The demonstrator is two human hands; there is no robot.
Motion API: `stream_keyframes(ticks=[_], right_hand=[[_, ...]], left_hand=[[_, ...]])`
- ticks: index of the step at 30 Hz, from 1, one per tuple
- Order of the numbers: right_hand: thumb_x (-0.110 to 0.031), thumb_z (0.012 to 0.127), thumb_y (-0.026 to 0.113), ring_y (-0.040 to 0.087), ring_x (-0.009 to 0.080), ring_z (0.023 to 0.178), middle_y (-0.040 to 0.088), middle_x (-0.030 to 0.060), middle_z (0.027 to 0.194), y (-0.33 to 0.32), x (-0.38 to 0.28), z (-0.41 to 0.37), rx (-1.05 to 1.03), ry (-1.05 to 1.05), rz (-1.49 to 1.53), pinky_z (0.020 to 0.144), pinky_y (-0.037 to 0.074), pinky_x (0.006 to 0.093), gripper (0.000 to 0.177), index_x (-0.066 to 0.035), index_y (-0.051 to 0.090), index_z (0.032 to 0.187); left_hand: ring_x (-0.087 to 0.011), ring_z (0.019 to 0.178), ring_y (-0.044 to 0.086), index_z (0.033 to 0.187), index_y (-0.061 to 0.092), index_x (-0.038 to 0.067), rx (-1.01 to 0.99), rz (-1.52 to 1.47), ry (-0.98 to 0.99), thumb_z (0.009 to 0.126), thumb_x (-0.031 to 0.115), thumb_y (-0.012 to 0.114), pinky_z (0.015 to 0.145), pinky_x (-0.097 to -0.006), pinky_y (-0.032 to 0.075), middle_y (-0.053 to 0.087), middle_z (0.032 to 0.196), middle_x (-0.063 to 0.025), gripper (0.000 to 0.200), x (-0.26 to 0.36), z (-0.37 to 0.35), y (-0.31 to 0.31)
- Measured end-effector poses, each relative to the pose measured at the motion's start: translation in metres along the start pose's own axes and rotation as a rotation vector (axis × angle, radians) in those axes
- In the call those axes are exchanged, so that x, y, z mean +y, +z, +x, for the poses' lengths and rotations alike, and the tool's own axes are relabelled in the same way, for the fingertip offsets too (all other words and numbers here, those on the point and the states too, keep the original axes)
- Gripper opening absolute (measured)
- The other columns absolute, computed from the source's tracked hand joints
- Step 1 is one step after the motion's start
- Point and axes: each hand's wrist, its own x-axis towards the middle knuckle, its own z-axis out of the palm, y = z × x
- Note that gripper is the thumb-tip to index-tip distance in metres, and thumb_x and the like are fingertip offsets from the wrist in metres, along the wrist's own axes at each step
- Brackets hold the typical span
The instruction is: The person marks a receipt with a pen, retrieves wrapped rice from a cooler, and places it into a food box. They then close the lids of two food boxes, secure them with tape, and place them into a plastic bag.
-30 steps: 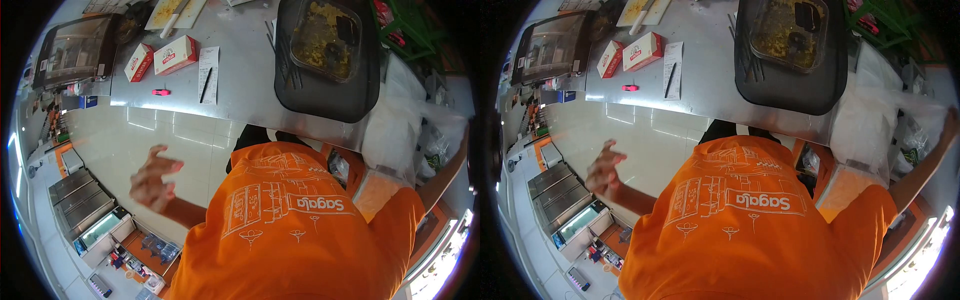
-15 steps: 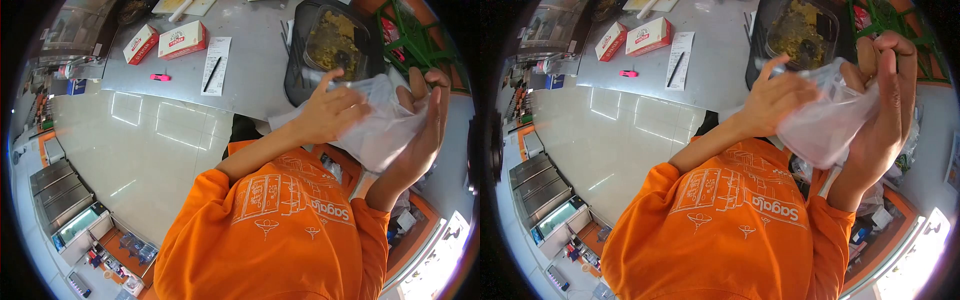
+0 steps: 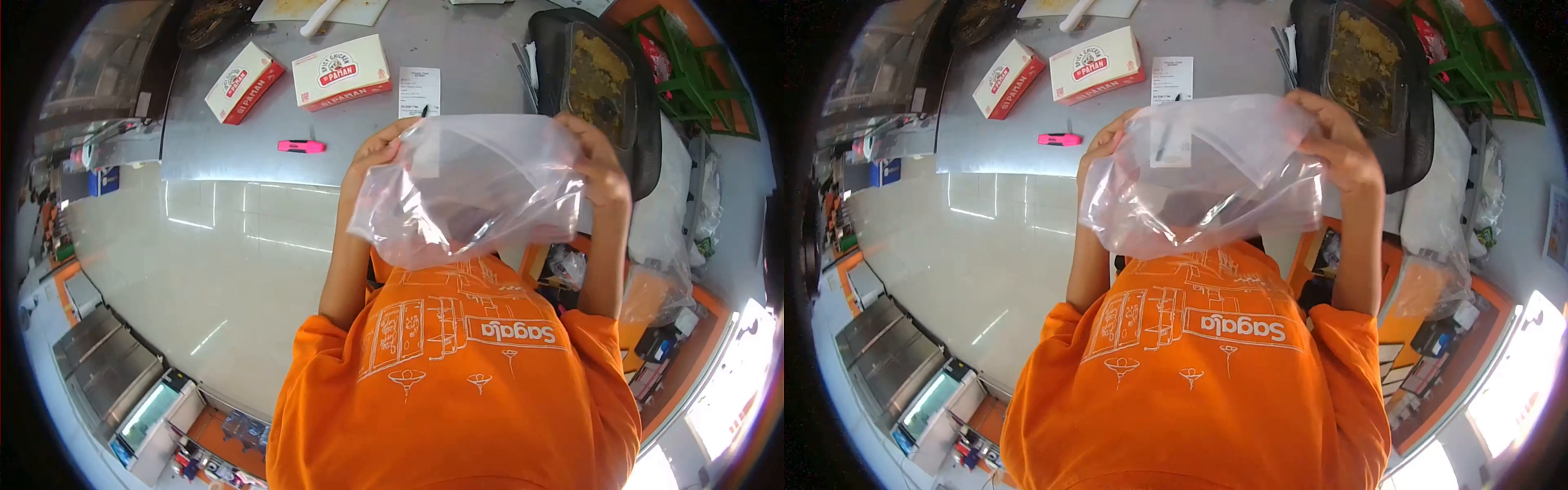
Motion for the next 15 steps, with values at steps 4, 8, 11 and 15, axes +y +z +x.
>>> stream_keyframes(ticks=[4, 8, 11, 15], right_hand=[[-0.007, 0.081, 0.051, 0.057, 0.0096, 0.065, 0.058, 0.0039, 0.078, -0.003, 0.043, 0.004, 0.309, 0.137, 0.198, 0.055, 0.047, 0.022, 0.021, 0.002, 0.055, 0.1], [-0.017, 0.085, 0.052, 0.057, 0.0102, 0.068, 0.059, 0.0042, 0.082, -0.007, 0.05, -0.019, 0.786, 0.125, 0.187, 0.058, 0.049, 0.0234, 0.022, -0.001, 0.057, 0.099], [-0.026, 0.087, 0.055, 0.05, 0.0067, 0.056, 0.054, -0.002, 0.073, 0.006, 0.051, -0.028, 0.957, 0.172, 0.14, 0.046, 0.041, 0.0214, 0.019, -0.007, 0.057, 0.088], [-0.028, 0.087, 0.056, 0.031, 0.0021, 0.043, 0.047, -0.0068, 0.066, -0.011, 0.064, -0.048, 0.885, 0.158, 0.175, 0.036, 0.022, 0.0186, 0.016, -0.012, 0.057, 0.086]], left_hand=[[-0.0218, 0.091, 0.056, 0.136, 0.026, 0.012, -0.211, -0.227, 0.03, 0.083, 0.04, 0.055, 0.067, -0.0359, 0.05, 0.045, 0.124, -0.0166, 0.067, 0.01, -0.016, -0.023], [-0.04, 0.112, 0.038, 0.141, 0.006, 0.023, -0.676, -1.011, 0.096, 0.066, 0.063, 0.06, 0.081, -0.0536, 0.038, 0.017, 0.141, -0.0203, 0.101, -0.004, -0.01, -0.039], [-0.0438, 0.123, 0.029, 0.141, 0.007, 0.018, -0.502, -1.047, -0.04, 0.059, 0.064, 0.067, 0.098, -0.0592, 0.027, 0.015, 0.141, -0.0238, 0.111, -0.033, -0.008, -0.044], [-0.0413, 0.124, 0.031, 0.139, 0.017, 0.012, -0.574, -0.57, -0.157, 0.062, 0.057, 0.071, 0.105, -0.0547, 0.019, 0.021, 0.139, -0.0246, 0.104, -0.065, -0.012, -0.046]])
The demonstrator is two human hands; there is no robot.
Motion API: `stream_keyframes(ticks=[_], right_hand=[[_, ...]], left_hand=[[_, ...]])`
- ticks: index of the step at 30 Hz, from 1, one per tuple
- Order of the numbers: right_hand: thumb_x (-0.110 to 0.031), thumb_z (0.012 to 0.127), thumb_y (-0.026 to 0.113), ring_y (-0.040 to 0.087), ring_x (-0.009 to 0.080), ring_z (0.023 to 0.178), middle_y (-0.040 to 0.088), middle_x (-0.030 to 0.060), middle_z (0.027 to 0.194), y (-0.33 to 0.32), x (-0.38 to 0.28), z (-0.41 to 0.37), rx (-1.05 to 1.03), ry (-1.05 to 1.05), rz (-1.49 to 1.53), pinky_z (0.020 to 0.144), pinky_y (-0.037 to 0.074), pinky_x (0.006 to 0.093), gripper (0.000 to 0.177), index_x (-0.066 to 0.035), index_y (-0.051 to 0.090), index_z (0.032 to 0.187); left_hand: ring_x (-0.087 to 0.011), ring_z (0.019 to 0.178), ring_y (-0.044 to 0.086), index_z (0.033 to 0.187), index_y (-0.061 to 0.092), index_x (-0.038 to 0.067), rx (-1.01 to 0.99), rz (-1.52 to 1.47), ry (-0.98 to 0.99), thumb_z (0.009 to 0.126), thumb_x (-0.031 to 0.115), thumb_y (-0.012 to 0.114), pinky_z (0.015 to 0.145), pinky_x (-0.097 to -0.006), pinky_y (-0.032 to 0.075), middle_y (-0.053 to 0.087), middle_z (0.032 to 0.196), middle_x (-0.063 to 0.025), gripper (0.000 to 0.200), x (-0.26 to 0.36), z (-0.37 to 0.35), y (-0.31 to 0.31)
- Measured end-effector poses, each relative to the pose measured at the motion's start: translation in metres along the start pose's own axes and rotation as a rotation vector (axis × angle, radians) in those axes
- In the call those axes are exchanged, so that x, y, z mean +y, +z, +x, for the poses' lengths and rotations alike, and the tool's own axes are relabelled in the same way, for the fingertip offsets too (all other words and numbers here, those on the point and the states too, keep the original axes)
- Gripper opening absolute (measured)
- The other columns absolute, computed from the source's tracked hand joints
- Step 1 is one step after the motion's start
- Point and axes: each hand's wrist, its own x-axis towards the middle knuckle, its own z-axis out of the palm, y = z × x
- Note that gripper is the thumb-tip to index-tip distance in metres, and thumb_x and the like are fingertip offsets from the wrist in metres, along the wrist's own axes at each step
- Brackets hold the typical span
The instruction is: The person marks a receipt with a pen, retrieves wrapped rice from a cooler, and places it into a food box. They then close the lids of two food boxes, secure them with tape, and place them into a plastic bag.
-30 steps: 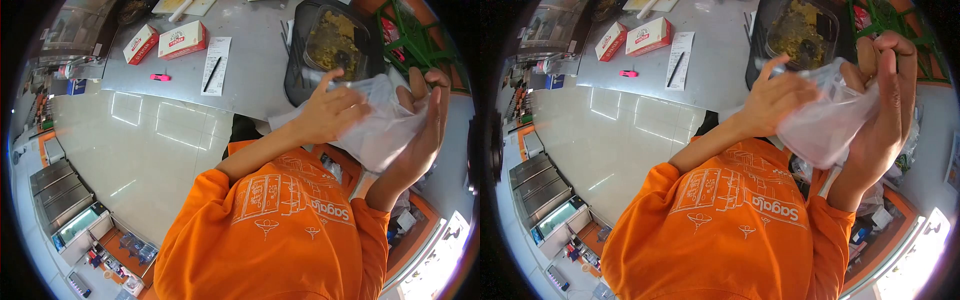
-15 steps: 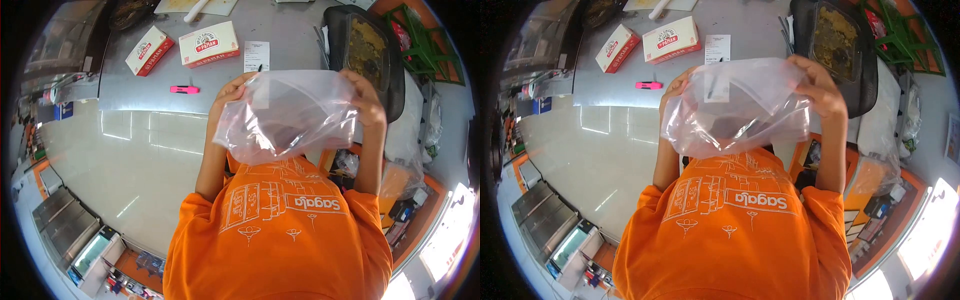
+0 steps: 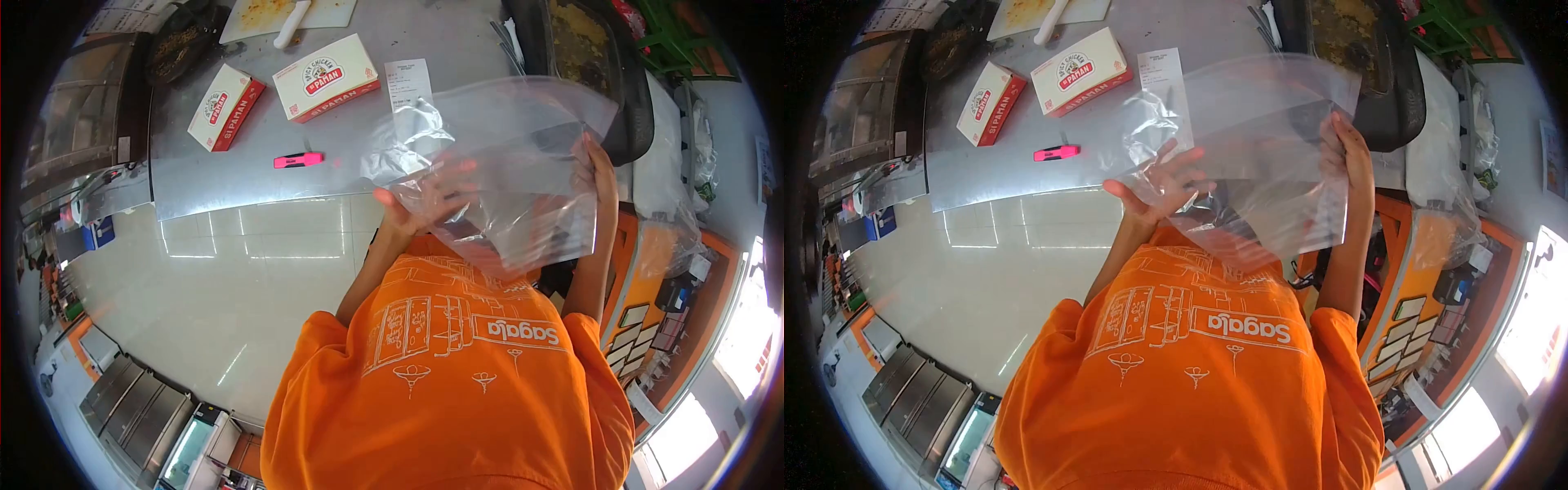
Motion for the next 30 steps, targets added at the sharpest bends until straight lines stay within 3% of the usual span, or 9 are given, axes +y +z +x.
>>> stream_keyframes(ticks=[1, 5, 11, 17, 20, 23, 26, 28, 30], right_hand=[[-0.027, 0.087, 0.056, 0.031, 0.0019, 0.043, 0.048, -0.0062, 0.067, -0.011, 0.0, -0.002, -0.012, -0.003, -0.008, 0.036, 0.022, 0.018, 0.015, -0.012, 0.056, 0.087], [-0.02, 0.087, 0.055, 0.031, 0.0018, 0.044, 0.054, -0.0024, 0.071, -0.039, -0.007, -0.004, 0.078, -0.064, 0.118, 0.036, 0.022, 0.0172, 0.016, -0.01, 0.055, 0.099], [-0.005, 0.086, 0.049, 0.039, 0.0028, 0.05, 0.059, 0.0045, 0.081, -0.061, -0.008, -0.01, 0.168, -0.127, 0.018, 0.039, 0.03, 0.0177, 0.038, -0.002, 0.043, 0.124], [-0.004, 0.083, 0.051, 0.048, 0.0054, 0.064, 0.054, 0.0024, 0.079, -0.111, 0.04, 0.01, 0.151, -0.119, 0.062, 0.053, 0.038, 0.0166, 0.038, -0.001, 0.044, 0.121], [-0.011, 0.083, 0.055, 0.053, 0.0112, 0.074, 0.053, 0.0055, 0.084, -0.174, 0.081, 0.034, -0.13, -0.07, -0.162, 0.061, 0.042, 0.0213, 0.031, 0.002, 0.049, 0.111], [-0.018, 0.083, 0.058, 0.054, 0.0148, 0.074, 0.054, 0.0088, 0.088, -0.164, 0.092, 0.006, 0.379, -0.687, -1.541, 0.062, 0.043, 0.0262, 0.026, 0.0, 0.051, 0.101], [-0.024, 0.082, 0.061, 0.054, 0.0161, 0.071, 0.056, 0.0086, 0.08, -0.099, 0.067, -0.026, 0.275, -0.976, -1.21, 0.062, 0.044, 0.0273, 0.028, -0.002, 0.053, 0.097], [-0.025, 0.081, 0.064, 0.053, 0.0138, 0.065, 0.055, 0.0046, 0.071, -0.049, 0.062, -0.053, -0.103, -0.503, -0.903, 0.058, 0.043, 0.0265, 0.028, -0.003, 0.052, 0.093], [-0.023, 0.081, 0.065, 0.051, 0.0099, 0.062, 0.054, 0.003, 0.069, -0.021, 0.084, -0.057, -0.359, -0.435, -0.501, 0.054, 0.042, 0.0252, 0.027, -0.001, 0.052, 0.088]], left_hand=[[-0.0362, 0.112, 0.046, 0.129, 0.037, 0.005, 0.045, 0.08, 0.066, 0.072, 0.036, 0.072, 0.098, -0.0493, 0.036, 0.041, 0.126, -0.0242, 0.074, 0.0, -0.002, 0.002], [-0.0164, 0.076, 0.063, 0.095, 0.058, 0.001, 0.69, 0.621, -0.202, 0.081, 0.002, 0.06, 0.068, -0.0279, 0.057, 0.063, 0.086, -0.0091, 0.014, 0.008, -0.012, 0.018], [-0.0132, 0.069, 0.061, 0.082, 0.061, 0.001, 0.96, 0.586, 0.012, 0.08, 0.007, 0.063, 0.066, -0.0277, 0.055, 0.062, 0.077, -0.0052, 0.007, -0.019, -0.008, 0.02], [-0.0093, 0.067, 0.057, 0.073, 0.057, 0.005, 1.019, 0.811, 0.038, 0.083, 0.016, 0.062, 0.064, -0.0245, 0.051, 0.058, 0.07, -0.0017, 0.016, -0.053, -0.004, -0.023], [-0.0069, 0.064, 0.054, 0.068, 0.054, 0.006, 1.113, 0.837, 0.079, 0.084, 0.017, 0.062, 0.061, -0.0221, 0.048, 0.055, 0.065, 0.0005, 0.021, -0.071, 0.012, -0.018], [-0.0056, 0.06, 0.051, 0.066, 0.053, 0.006, 1.049, 0.92, 0.08, 0.082, 0.014, 0.063, 0.058, -0.0213, 0.046, 0.053, 0.063, 0.001, 0.021, -0.086, 0.031, 0.001], [-0.0093, 0.062, 0.055, 0.069, 0.054, 0.005, 0.835, 1.094, 0.07, 0.082, 0.012, 0.063, 0.059, -0.0229, 0.048, 0.058, 0.07, -0.0034, 0.017, -0.104, 0.026, -0.016], [-0.0096, 0.061, 0.055, 0.068, 0.054, 0.004, 0.802, 1.157, -0.063, 0.081, 0.01, 0.063, 0.058, -0.0228, 0.047, 0.059, 0.069, -0.0048, 0.017, -0.114, 0.032, -0.011], [-0.0097, 0.061, 0.056, 0.068, 0.055, 0.003, 0.769, 1.079, -0.114, 0.081, 0.009, 0.063, 0.056, -0.0231, 0.046, 0.06, 0.069, -0.0058, 0.016, -0.125, 0.036, -0.007]])
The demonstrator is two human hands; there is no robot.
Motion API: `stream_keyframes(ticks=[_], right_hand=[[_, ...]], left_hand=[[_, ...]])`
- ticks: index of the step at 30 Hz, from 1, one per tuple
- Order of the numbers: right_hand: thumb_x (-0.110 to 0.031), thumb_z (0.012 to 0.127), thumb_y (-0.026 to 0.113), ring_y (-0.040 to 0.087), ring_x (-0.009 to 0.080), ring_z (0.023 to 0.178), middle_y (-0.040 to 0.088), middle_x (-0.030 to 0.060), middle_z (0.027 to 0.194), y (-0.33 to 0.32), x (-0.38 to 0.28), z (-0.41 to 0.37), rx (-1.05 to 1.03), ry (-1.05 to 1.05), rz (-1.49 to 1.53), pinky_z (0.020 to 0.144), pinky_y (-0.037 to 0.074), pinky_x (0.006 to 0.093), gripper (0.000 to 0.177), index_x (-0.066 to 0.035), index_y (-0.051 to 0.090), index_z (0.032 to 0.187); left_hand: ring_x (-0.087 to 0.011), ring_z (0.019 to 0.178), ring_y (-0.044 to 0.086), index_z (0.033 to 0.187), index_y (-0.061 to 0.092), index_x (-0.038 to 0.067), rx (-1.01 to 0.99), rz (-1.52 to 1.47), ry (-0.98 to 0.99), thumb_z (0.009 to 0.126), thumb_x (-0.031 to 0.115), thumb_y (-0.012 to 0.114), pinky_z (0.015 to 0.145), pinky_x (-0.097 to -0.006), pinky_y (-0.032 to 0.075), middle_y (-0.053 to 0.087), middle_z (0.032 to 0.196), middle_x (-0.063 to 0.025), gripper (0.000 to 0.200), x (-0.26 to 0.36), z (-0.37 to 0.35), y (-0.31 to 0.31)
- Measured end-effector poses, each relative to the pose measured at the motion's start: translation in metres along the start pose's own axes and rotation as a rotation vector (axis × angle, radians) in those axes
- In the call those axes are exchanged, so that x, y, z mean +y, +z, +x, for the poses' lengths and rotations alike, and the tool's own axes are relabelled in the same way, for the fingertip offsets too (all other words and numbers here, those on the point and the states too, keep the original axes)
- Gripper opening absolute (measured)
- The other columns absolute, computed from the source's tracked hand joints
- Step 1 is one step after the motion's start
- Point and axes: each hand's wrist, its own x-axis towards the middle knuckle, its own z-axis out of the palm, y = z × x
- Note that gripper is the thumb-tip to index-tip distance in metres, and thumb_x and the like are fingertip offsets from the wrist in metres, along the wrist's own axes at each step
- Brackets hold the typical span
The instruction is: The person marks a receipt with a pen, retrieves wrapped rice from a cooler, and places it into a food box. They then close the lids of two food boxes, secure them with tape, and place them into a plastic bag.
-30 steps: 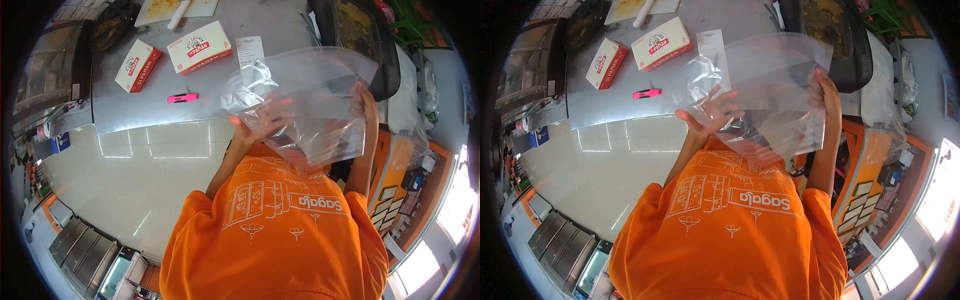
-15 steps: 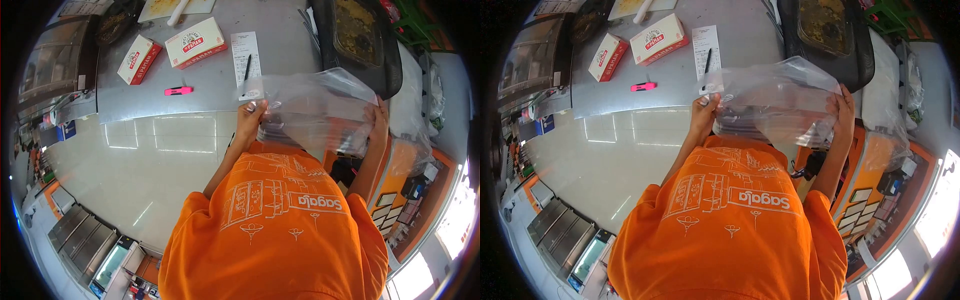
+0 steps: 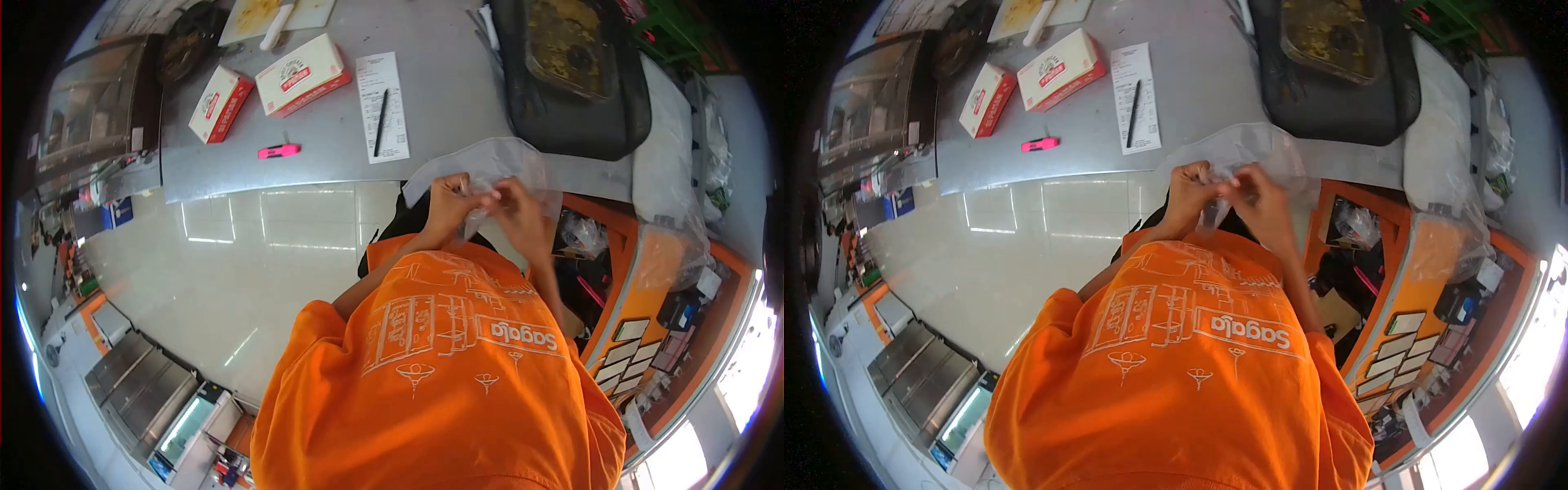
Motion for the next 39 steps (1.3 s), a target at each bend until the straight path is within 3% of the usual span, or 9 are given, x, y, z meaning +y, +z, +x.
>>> stream_keyframes(ticks=[6, 11, 15, 19, 23, 26, 28, 30, 39], right_hand=[[-0.011, 0.087, 0.056, 0.048, 0.0042, 0.066, 0.053, 0.0012, 0.07, -0.011, -0.004, 0.004, -0.114, 0.124, 0.196, 0.057, 0.041, 0.0215, 0.01, -0.002, 0.052, 0.084], [-0.005, 0.088, 0.05, 0.05, 0.0084, 0.062, 0.052, 0.0017, 0.072, -0.02, -0.008, 0.001, 0.294, 0.567, 1.007, 0.057, 0.043, 0.0236, 0.003, -0.003, 0.052, 0.086], [-0.006, 0.087, 0.048, 0.046, 0.0101, 0.055, 0.048, 0.001, 0.071, -0.061, 0.032, -0.002, 0.097, 0.491, 1.736, 0.052, 0.042, 0.0254, 0.004, -0.005, 0.049, 0.084], [-0.012, 0.081, 0.058, 0.038, 0.0074, 0.054, 0.04, -0.0016, 0.063, -0.094, 0.004, -0.002, 0.01, 0.568, 1.433, 0.048, 0.033, 0.0222, 0.021, -0.009, 0.043, 0.067], [-0.007, 0.065, 0.069, 0.027, 0.0045, 0.058, 0.028, -0.0036, 0.062, -0.078, -0.061, -0.005, -0.339, -0.022, 0.077, 0.051, 0.028, 0.0204, 0.037, -0.01, 0.033, 0.062], [0.004, 0.06, 0.061, 0.029, 0.006, 0.057, 0.032, -0.0031, 0.061, -0.079, -0.034, 0.029, 0.144, -0.203, -0.099, 0.052, 0.03, 0.0218, 0.03, -0.007, 0.033, 0.062], [0.008, 0.057, 0.052, 0.034, 0.0093, 0.054, 0.036, 0.0011, 0.058, -0.077, -0.026, 0.057, 0.201, -0.242, 0.438, 0.05, 0.036, 0.0271, 0.022, -0.004, 0.034, 0.063], [0.009, 0.058, 0.05, 0.046, 0.0177, 0.049, 0.042, 0.0094, 0.055, -0.053, -0.037, 0.077, 0.621, -0.427, -0.376, 0.051, 0.041, 0.0347, 0.019, -0.002, 0.036, 0.064], [-0.018, 0.077, 0.056, 0.055, 0.0369, 0.057, 0.052, 0.0189, 0.057, -0.079, 0.043, 0.241, 0.74, -0.595, -0.896, 0.052, 0.044, 0.0428, 0.015, -0.004, 0.055, 0.073]], left_hand=[[-0.0126, 0.074, 0.059, 0.07, 0.054, 0.0, -0.039, -0.266, -0.142, 0.086, 0.01, 0.056, 0.068, -0.0265, 0.051, 0.06, 0.074, -0.0058, 0.019, 0.017, -0.02, 0.01], [-0.015, 0.085, 0.058, 0.086, 0.048, 0.008, 0.006, -0.732, -0.08, 0.089, 0.013, 0.051, 0.082, -0.0298, 0.05, 0.055, 0.084, -0.0021, 0.007, 0.022, -0.018, -0.005], [-0.0079, 0.056, 0.043, 0.079, 0.046, 0.007, 0.036, -1.036, -0.067, 0.09, 0.011, 0.049, 0.052, -0.0215, 0.043, 0.042, 0.064, 0.0016, 0.012, 0.049, -0.023, -0.019], [-0.005, 0.049, 0.031, 0.073, 0.042, 0.008, 0.093, -0.79, -0.138, 0.089, 0.018, 0.051, 0.043, -0.0189, 0.031, 0.035, 0.061, 0.0033, 0.021, 0.081, -0.033, -0.017], [-0.0077, 0.052, 0.036, 0.075, 0.038, 0.008, -0.081, -0.452, 0.12, 0.077, 0.027, 0.069, 0.044, -0.0234, 0.034, 0.037, 0.064, 0.0005, 0.036, 0.119, -0.033, -0.038], [-0.0091, 0.051, 0.039, 0.081, 0.042, 0.005, 0.075, 0.776, 0.221, 0.075, 0.014, 0.064, 0.048, -0.0219, 0.036, 0.038, 0.061, 0.0001, 0.025, 0.126, -0.048, 0.008], [-0.0091, 0.05, 0.038, 0.079, 0.046, 0.002, 0.202, 0.907, 0.358, 0.069, 0.01, 0.069, 0.048, -0.0241, 0.035, 0.04, 0.058, -0.005, 0.026, 0.113, -0.034, 0.021], [-0.0094, 0.05, 0.038, 0.078, 0.049, 0.001, 0.214, 1.076, 0.476, 0.068, 0.011, 0.069, 0.048, -0.025, 0.034, 0.041, 0.057, -0.0067, 0.025, 0.097, -0.006, 0.011], [-0.008, 0.041, 0.032, 0.076, 0.054, 0.005, -0.099, -0.114, 0.148, 0.09, 0.025, 0.05, 0.038, -0.0235, 0.026, 0.039, 0.05, 0.0016, 0.024, 0.097, -0.013, 0.058]])
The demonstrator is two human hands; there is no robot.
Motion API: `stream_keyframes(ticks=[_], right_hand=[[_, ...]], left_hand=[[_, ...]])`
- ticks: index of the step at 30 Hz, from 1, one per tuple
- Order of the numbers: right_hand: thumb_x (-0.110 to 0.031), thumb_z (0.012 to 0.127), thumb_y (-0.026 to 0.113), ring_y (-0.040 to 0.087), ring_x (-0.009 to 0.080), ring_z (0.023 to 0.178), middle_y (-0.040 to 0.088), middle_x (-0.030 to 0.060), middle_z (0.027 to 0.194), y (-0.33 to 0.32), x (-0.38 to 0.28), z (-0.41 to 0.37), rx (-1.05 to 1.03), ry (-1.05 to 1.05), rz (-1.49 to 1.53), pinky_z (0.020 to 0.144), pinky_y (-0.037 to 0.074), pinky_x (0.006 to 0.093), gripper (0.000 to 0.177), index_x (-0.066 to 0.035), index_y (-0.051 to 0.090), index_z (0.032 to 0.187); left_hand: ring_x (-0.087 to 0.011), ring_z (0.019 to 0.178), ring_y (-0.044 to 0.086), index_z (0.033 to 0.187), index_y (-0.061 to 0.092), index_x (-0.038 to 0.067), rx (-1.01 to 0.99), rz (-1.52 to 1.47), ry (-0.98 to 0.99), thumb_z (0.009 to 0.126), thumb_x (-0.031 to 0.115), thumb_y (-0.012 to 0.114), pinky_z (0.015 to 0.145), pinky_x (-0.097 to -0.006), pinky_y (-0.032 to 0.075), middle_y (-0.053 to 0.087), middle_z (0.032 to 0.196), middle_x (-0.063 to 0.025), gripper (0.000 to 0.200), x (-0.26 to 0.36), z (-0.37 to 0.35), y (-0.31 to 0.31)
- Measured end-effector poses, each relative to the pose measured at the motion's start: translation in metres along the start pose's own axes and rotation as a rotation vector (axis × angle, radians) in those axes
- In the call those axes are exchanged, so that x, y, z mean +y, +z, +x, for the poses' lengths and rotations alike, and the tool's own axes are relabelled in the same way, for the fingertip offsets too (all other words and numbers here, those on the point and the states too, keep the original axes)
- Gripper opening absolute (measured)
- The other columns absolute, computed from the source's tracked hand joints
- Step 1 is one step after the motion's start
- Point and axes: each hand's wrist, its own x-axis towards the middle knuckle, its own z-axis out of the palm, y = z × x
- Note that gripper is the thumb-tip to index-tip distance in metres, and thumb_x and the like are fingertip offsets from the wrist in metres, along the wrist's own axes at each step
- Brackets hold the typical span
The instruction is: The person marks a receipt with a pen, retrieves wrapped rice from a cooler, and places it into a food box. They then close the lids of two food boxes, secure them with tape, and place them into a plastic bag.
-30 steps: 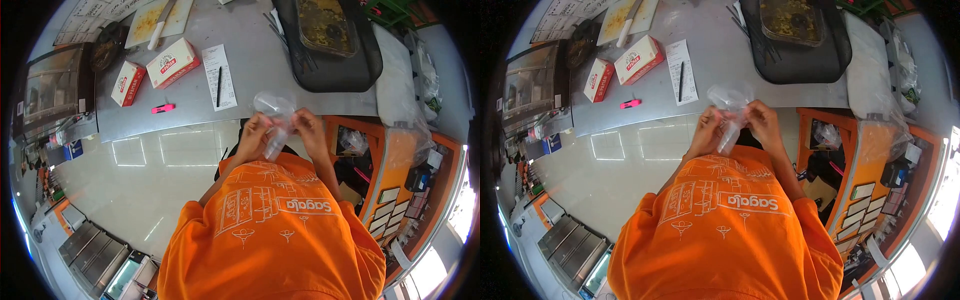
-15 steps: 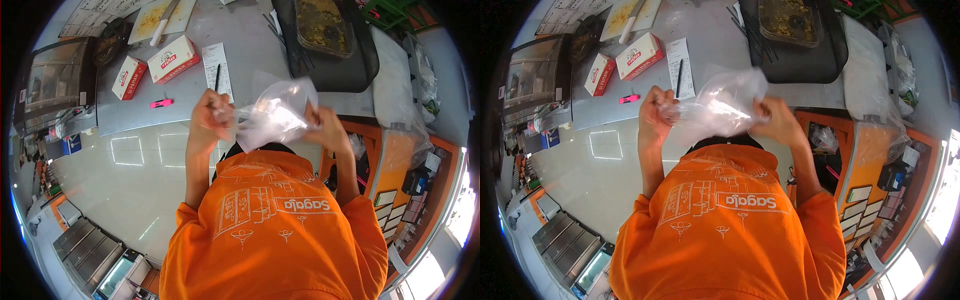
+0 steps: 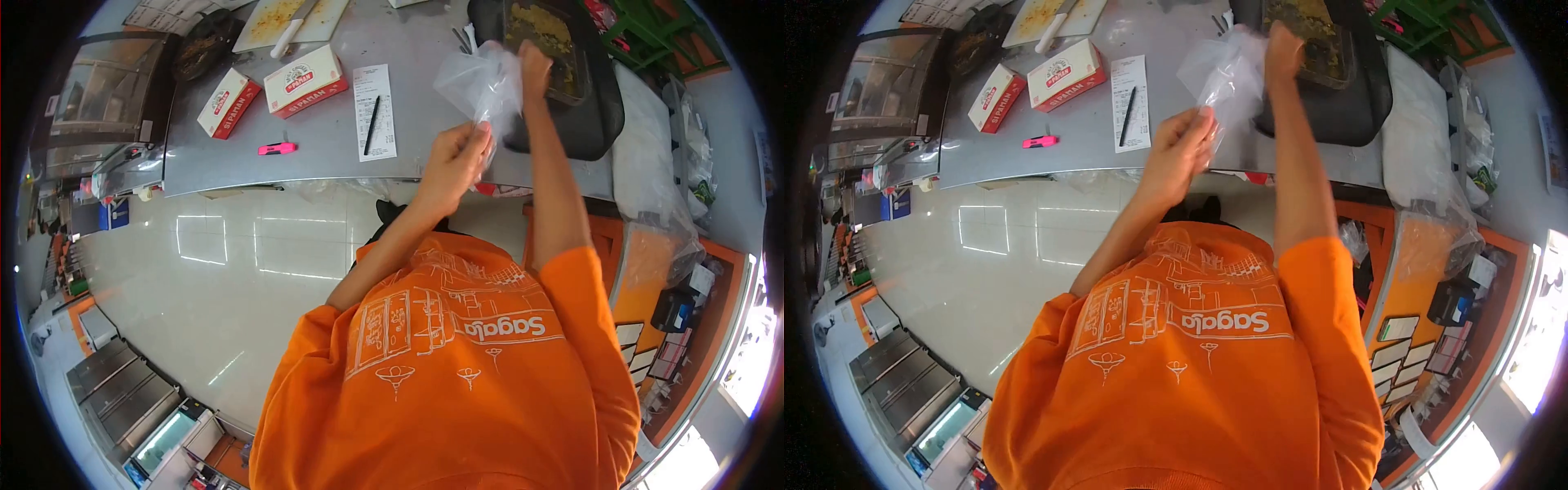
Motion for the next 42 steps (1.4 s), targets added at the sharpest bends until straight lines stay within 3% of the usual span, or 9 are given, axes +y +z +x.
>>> stream_keyframes(ticks=[6, 14, 18, 20, 24, 27, 32, 36, 42], right_hand=[[-0.015, 0.074, 0.06, 0.062, 0.0307, 0.061, 0.063, 0.0158, 0.072, -0.057, -0.011, 0.098, 0.016, -0.301, 0.071, 0.057, 0.049, 0.0361, 0.022, -0.005, 0.063, 0.093], [-0.029, 0.068, 0.069, 0.055, 0.0334, 0.059, 0.055, 0.0164, 0.071, -0.114, -0.196, 0.047, -0.575, -0.232, 0.506, 0.058, 0.045, 0.0387, 0.031, 0.0, 0.06, 0.074], [-0.022, 0.07, 0.068, 0.056, 0.0325, 0.066, 0.054, 0.0154, 0.086, -0.131, -0.24, 0.012, -0.62, -0.349, 0.628, 0.06, 0.045, 0.0388, 0.03, 0.001, 0.056, 0.086], [-0.008, 0.071, 0.062, 0.057, 0.034, 0.07, 0.054, 0.0173, 0.087, -0.134, -0.243, -0.008, -0.586, -0.358, 0.345, 0.061, 0.047, 0.0405, 0.022, -0.002, 0.056, 0.092], [0.009, 0.074, 0.05, 0.06, 0.0289, 0.072, 0.056, 0.0156, 0.087, -0.043, -0.182, -0.041, -0.577, -0.257, 0.672, 0.06, 0.05, 0.0379, 0.033, -0.002, 0.049, 0.105], [0.01, 0.077, 0.048, 0.061, 0.0218, 0.072, 0.058, 0.011, 0.09, -0.039, -0.194, -0.019, -1.212, 1.139, 1.555, 0.057, 0.049, 0.0303, 0.031, 0.001, 0.048, 0.107], [-0.009, 0.075, 0.064, 0.054, 0.0089, 0.068, 0.054, 0.0055, 0.085, -0.024, -0.231, -0.017, -1.653, 0.625, 1.718, 0.056, 0.042, 0.019, 0.038, -0.001, 0.046, 0.108], [-0.01, 0.069, 0.07, 0.051, 0.0153, 0.073, 0.054, 0.007, 0.088, 0.001, -0.267, -0.001, -1.318, 0.464, 1.707, 0.066, 0.043, 0.025, 0.048, -0.016, 0.048, 0.112], [-0.014, 0.058, 0.078, 0.061, 0.034, 0.075, 0.039, 0.0216, 0.111, 0.046, -0.371, 0.005, -0.84, -0.159, 0.047, 0.064, 0.051, 0.0368, 0.077, -0.015, 0.041, 0.126]], left_hand=[[-0.0037, 0.044, 0.029, 0.088, 0.044, 0.005, -0.02, -0.48, -0.194, 0.086, 0.025, 0.058, 0.042, -0.0182, 0.027, 0.037, 0.061, 0.0055, 0.024, 0.043, -0.073, -0.049], [-0.0277, 0.094, 0.05, 0.116, 0.049, 0.01, 0.904, 1.742, 0.65, 0.057, 0.029, 0.079, 0.076, -0.0378, 0.036, 0.049, 0.104, -0.0142, 0.069, 0.043, -0.049, -0.077], [-0.0297, 0.091, 0.055, 0.106, 0.053, 0.007, 0.716, 1.331, 0.546, 0.072, 0.014, 0.065, 0.076, -0.0419, 0.042, 0.055, 0.105, -0.0148, 0.037, 0.039, -0.044, -0.153], [-0.0266, 0.089, 0.058, 0.1, 0.055, 0.004, 0.65, 0.124, 0.342, 0.075, 0.012, 0.062, 0.077, -0.0358, 0.047, 0.058, 0.102, -0.0129, 0.028, 0.056, -0.072, -0.158], [-0.0193, 0.093, 0.057, 0.106, 0.054, -0.001, 0.507, 0.179, 0.244, 0.08, 0.022, 0.06, 0.077, -0.0299, 0.048, 0.058, 0.098, -0.0107, 0.035, 0.042, -0.148, -0.249], [-0.021, 0.092, 0.057, 0.108, 0.053, -0.002, 0.059, -0.205, -0.055, 0.081, 0.03, 0.06, 0.079, -0.035, 0.048, 0.058, 0.1, -0.0124, 0.042, 0.018, -0.192, -0.323], [-0.0161, 0.081, 0.059, 0.106, 0.052, 0.001, 0.693, -0.707, 0.357, 0.087, 0.023, 0.054, 0.068, -0.0303, 0.054, 0.059, 0.099, -0.0126, 0.029, 0.083, -0.153, -0.311], [-0.0125, 0.075, 0.058, 0.095, 0.054, 0.004, 0.144, -1.121, 0.168, 0.084, 0.021, 0.058, 0.062, -0.0248, 0.052, 0.057, 0.088, -0.0071, 0.02, 0.082, -0.136, -0.398], [-0.0248, 0.073, 0.057, 0.09, 0.051, 0.0, 0.576, 1.041, -0.121, 0.059, 0.026, 0.08, 0.056, -0.0351, 0.048, 0.052, 0.092, -0.0095, 0.05, 0.15, -0.107, -0.397]])
